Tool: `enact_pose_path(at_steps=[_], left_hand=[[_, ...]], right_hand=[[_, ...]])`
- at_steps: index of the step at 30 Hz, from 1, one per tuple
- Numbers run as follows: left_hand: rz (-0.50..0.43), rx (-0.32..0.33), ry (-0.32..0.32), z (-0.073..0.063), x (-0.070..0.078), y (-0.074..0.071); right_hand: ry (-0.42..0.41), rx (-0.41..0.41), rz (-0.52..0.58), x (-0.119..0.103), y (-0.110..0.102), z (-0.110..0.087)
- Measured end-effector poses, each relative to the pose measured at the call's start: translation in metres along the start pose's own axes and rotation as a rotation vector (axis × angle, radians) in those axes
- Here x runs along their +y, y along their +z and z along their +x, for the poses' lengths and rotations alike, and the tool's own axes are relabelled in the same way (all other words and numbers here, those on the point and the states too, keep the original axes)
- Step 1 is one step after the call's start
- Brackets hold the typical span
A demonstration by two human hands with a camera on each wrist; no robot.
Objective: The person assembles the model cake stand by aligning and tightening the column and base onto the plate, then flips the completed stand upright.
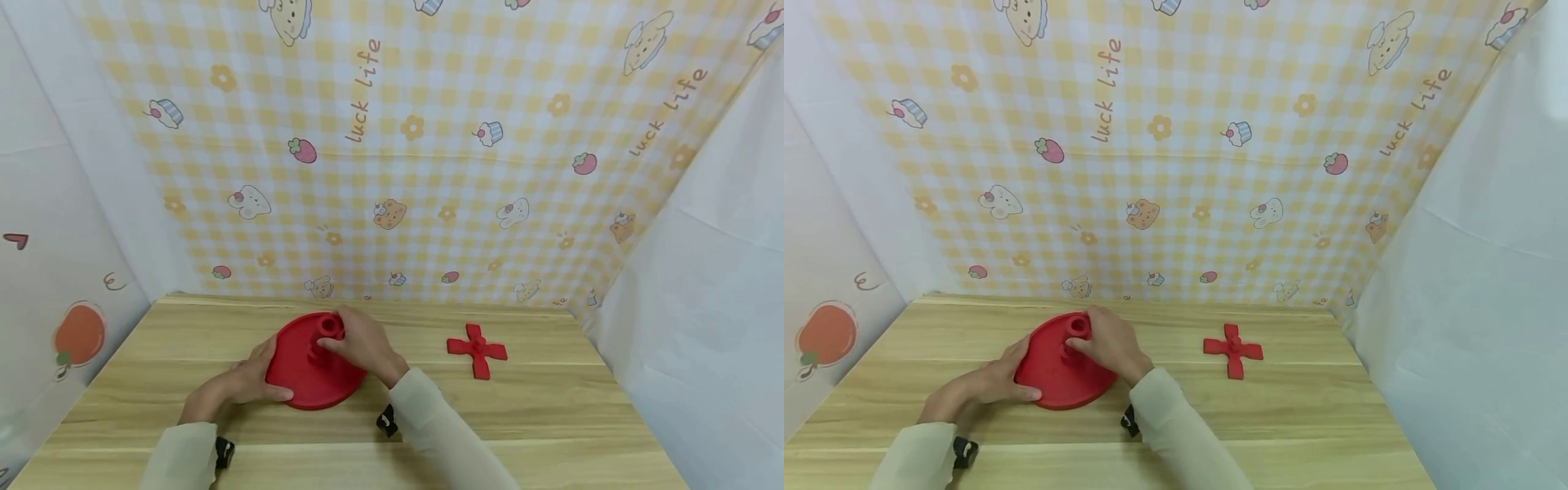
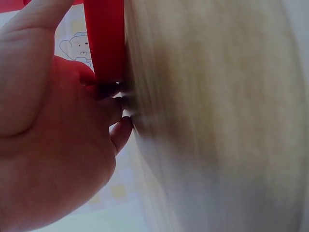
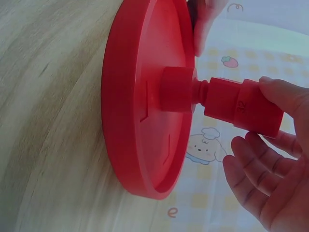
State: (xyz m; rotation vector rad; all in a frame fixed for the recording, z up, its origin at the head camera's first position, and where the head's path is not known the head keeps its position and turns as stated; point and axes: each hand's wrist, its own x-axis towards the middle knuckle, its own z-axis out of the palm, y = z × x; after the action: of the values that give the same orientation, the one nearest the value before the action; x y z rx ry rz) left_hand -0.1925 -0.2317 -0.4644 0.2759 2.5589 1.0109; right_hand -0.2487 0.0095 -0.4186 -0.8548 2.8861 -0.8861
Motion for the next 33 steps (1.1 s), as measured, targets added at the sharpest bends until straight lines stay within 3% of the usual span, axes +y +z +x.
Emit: enact_pose_path(at_steps=[14, 25, 33], left_hand=[[0.016, 0.004, -0.015, -0.002, 0.004, -0.001], [0.030, -0.006, -0.017, -0.002, 0.004, -0.003], [0.046, 0.000, -0.012, -0.002, 0.004, -0.002]], right_hand=[[0.045, 0.099, -0.052, -0.008, 0.017, 0.007], [0.097, 0.140, -0.046, -0.014, 0.023, 0.009], [0.150, 0.156, -0.101, -0.015, 0.028, 0.010]])
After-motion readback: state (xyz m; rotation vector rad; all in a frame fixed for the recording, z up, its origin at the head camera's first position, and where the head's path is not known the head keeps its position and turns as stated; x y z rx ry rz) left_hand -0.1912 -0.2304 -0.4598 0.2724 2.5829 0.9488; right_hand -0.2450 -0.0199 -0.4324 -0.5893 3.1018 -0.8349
